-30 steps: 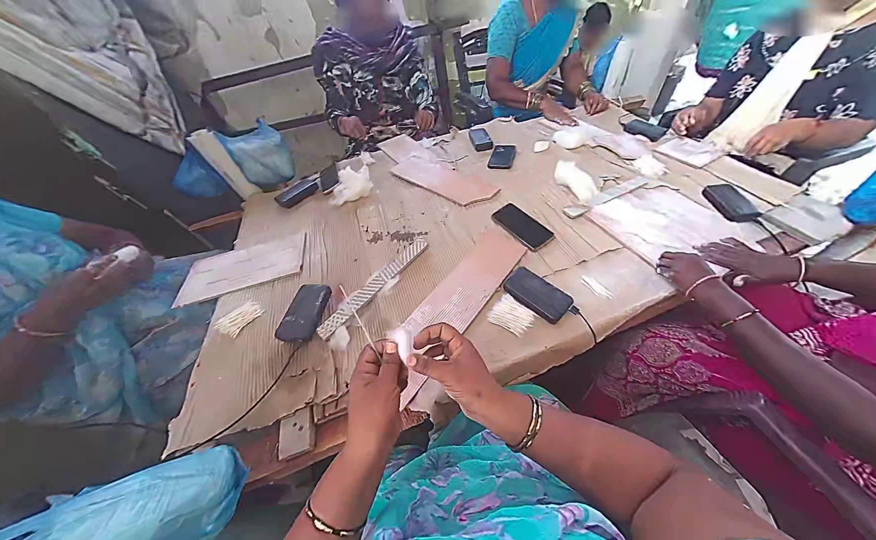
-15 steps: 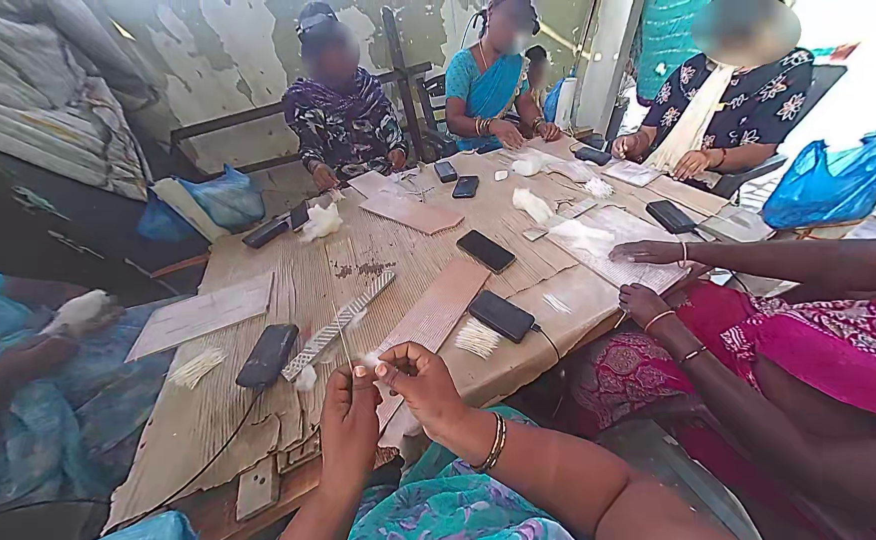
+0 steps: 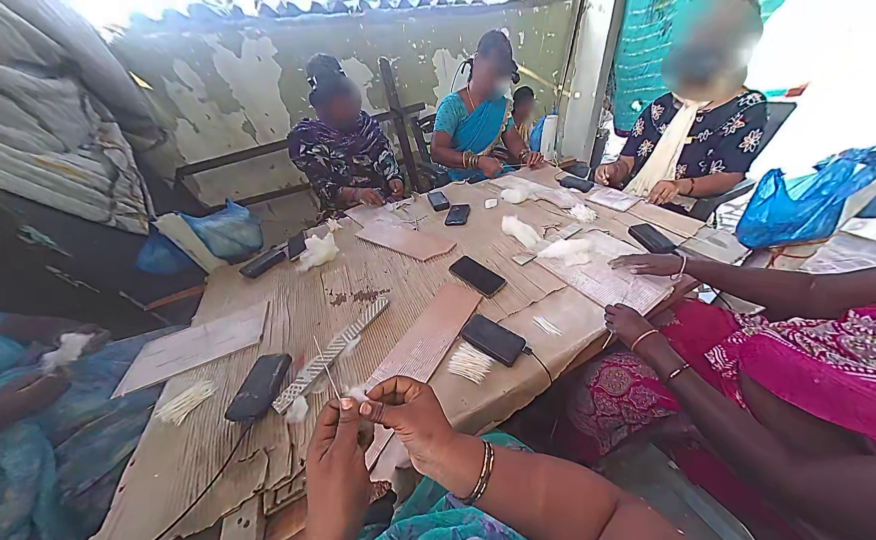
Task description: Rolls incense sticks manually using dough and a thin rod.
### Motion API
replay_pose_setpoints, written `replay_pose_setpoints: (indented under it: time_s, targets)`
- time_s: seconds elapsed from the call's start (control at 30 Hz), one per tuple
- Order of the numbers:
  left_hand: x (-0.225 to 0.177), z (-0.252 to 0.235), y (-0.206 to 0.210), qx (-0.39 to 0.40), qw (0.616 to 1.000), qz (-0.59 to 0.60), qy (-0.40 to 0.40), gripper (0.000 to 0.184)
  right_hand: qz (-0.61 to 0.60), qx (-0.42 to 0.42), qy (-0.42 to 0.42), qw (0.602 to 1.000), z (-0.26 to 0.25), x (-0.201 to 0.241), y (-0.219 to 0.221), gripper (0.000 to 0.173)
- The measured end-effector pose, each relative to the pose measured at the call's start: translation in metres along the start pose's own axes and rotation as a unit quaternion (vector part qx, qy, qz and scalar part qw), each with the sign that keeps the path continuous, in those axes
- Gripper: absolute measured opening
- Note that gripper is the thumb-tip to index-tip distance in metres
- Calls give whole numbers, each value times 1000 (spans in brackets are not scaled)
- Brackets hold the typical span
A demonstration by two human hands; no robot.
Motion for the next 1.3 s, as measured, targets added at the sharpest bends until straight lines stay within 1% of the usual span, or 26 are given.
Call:
replay_pose_setpoints:
  time_s: [0.13,0.23,0.33,0.43,0.53,0.67,0.8,0.9,1.13,1.3]
  targets:
    - [2,1,-1,-6,1000,22,-19,25,15,15,-2,1000,0,-1,-3,9]
    - [2,0,-3,-25,998,48,-40,24,21,52,-6,998,-2,2,-3,8]
    - [1,-4,-9,-57,997,41,-43,21,42,92,-27,995,-7,12,-4,17]
    - [-1,-2,-8,-70,996,31,-43,19,84,99,-61,990,-13,19,-8,20]
    - [4,-1,0,-62,997,35,-40,19,86,69,-65,992,-12,17,-7,19]
    - [10,-1,13,-61,995,56,-47,15,81,35,-66,994,-4,7,-3,25]
    - [11,-2,26,-61,994,76,-51,13,73,14,-83,994,-4,1,-7,20]
    - [15,-5,32,-59,992,83,-73,12,70,-23,-98,992,-5,-3,-11,17]
    - [25,-17,40,-45,993,86,-67,12,45,-103,-106,988,-11,-13,-21,14]
    - [36,-25,52,-42,989,113,-89,13,74,-127,-153,977,-19,-15,-34,8]
Point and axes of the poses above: each hand's wrist, its own z-axis away from the middle knuckle, its own y-axis out of the palm, x = y × z, the point moved 4 cm from there along -z, towards the middle knuckle, and after that the axes turned 10 degrees about -y, right-handed, at the moved point
